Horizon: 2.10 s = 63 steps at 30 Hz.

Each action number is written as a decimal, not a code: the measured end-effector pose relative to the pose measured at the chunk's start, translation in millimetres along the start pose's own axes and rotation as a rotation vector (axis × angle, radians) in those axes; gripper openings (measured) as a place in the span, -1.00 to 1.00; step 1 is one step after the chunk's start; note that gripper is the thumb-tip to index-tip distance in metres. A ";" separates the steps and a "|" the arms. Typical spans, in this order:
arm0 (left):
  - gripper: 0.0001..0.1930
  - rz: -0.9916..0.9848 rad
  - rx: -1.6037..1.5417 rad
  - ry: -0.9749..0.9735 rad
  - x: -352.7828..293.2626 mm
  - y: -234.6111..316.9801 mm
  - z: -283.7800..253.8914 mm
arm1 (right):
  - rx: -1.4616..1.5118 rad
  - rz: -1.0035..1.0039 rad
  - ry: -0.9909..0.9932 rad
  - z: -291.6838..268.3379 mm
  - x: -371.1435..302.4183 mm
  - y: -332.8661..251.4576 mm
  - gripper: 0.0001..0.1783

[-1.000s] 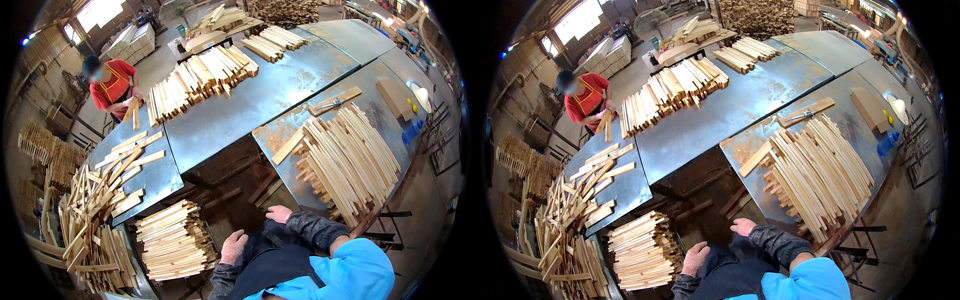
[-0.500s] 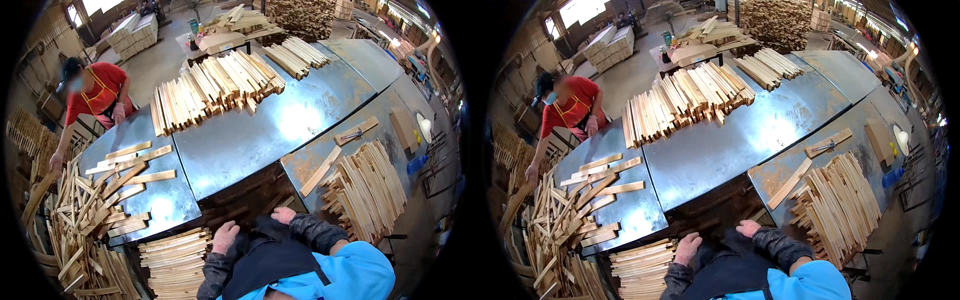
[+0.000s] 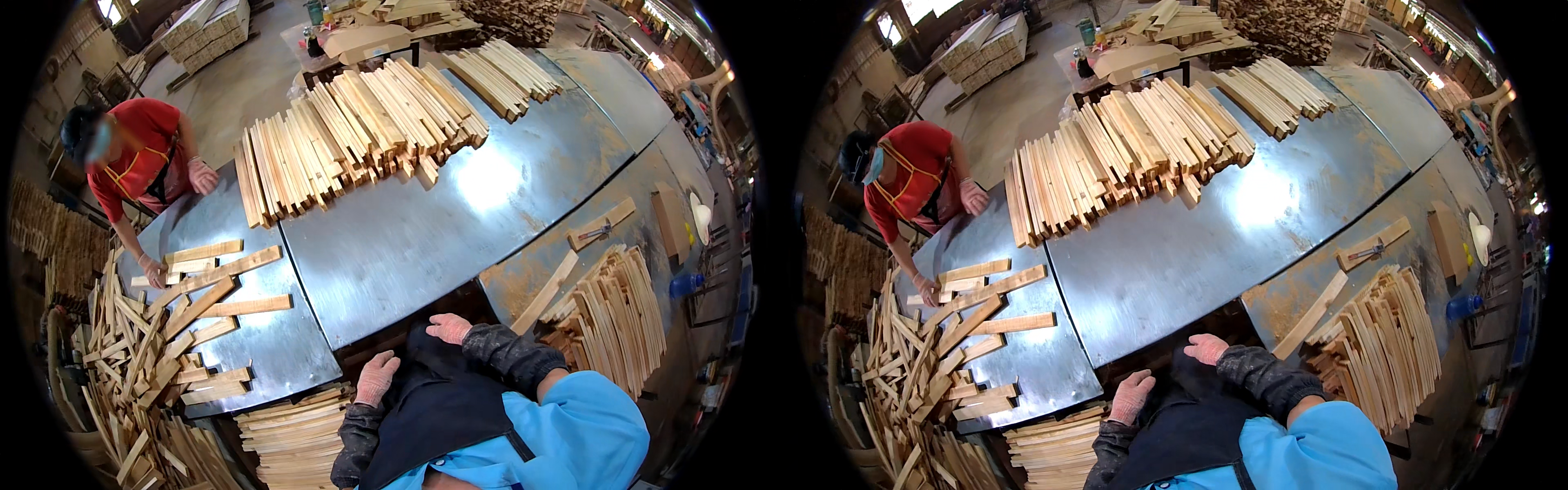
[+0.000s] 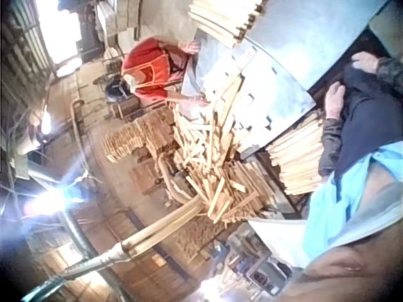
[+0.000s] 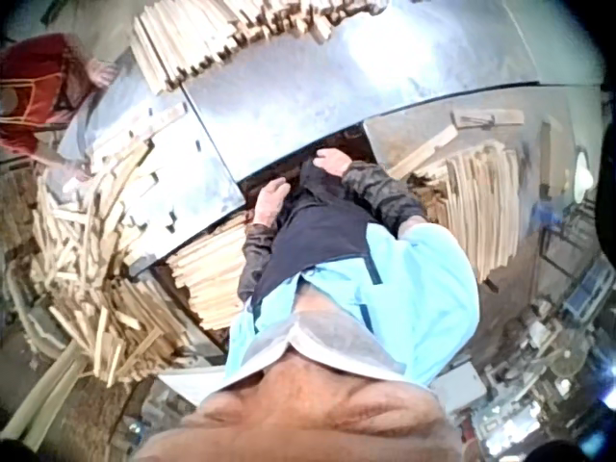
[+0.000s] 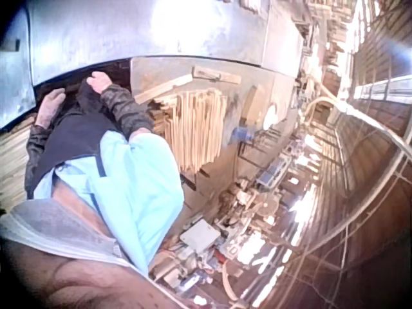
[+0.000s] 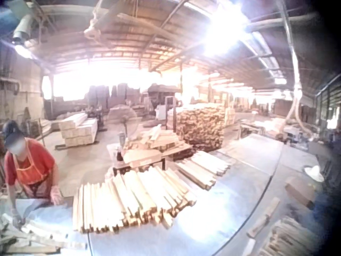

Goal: The person repeatedly picks up small wooden planks from a metal table, aligns them into neat stacks, and transfers the stacks onto a conveyor belt. Another worker is visible across the table also handling planks. The process continues with the person gathering, aligning, and moving planks in batches.

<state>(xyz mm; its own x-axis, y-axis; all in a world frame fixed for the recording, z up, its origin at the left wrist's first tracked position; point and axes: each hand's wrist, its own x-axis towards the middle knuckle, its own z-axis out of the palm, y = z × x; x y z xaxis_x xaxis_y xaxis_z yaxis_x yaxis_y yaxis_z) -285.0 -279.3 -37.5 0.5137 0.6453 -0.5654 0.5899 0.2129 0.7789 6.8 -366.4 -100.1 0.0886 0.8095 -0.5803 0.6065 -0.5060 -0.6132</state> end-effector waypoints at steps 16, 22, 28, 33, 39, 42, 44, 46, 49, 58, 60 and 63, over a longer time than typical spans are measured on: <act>-0.31 -0.081 0.172 0.255 277.4 175.0 -50.8 | 0.282 -0.064 0.104 -184.4 188.1 -44.0 -0.46; -0.23 -0.019 0.357 0.494 391.3 231.2 -94.3 | 0.064 -0.175 0.511 -305.1 292.6 -127.6 -0.35; -0.08 -0.235 0.546 0.609 503.0 278.7 -140.6 | -0.115 0.042 0.420 -385.4 372.3 -176.6 -0.25; -0.20 -0.278 0.574 0.602 543.1 300.0 -149.2 | -0.199 0.173 0.271 -389.3 400.4 -177.9 -0.37; -0.29 0.008 -0.229 0.724 549.6 303.1 -124.5 | -0.214 0.157 0.292 -388.8 413.4 -175.9 -0.47; -0.19 0.054 -0.042 0.671 555.7 293.4 -127.3 | -0.201 0.133 0.281 -389.0 414.3 -172.6 -0.51; -0.13 0.019 0.084 0.600 561.0 291.7 -133.0 | -0.205 0.129 0.278 -389.3 415.7 -172.3 -0.53; -0.08 -0.042 0.138 0.545 563.4 297.0 -140.3 | -0.220 0.119 0.296 -389.2 416.1 -176.2 -0.56; -0.07 -0.001 0.223 0.631 551.0 309.0 -147.3 | -0.221 0.095 0.319 -390.1 413.9 -189.8 -0.60; -0.07 -0.063 0.308 0.491 489.1 262.6 -176.9 | -0.122 0.103 0.071 -318.9 377.0 -190.7 -0.46; -0.05 -0.088 0.282 0.459 485.9 250.1 -169.7 | -0.160 0.029 0.157 -299.9 371.3 -177.6 -0.34; -0.02 -0.098 0.236 0.429 485.4 241.8 -167.9 | -0.023 0.088 0.039 -292.1 374.5 -164.4 -0.21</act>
<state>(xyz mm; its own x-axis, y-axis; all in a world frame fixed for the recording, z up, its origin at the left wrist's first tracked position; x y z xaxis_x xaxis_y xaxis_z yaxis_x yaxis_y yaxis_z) 2.4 208.6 -78.1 0.1754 0.8847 -0.4318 0.7731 0.1478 0.6169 171.0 106.9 -60.1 0.1730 0.7736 -0.6096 0.6133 -0.5689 -0.5479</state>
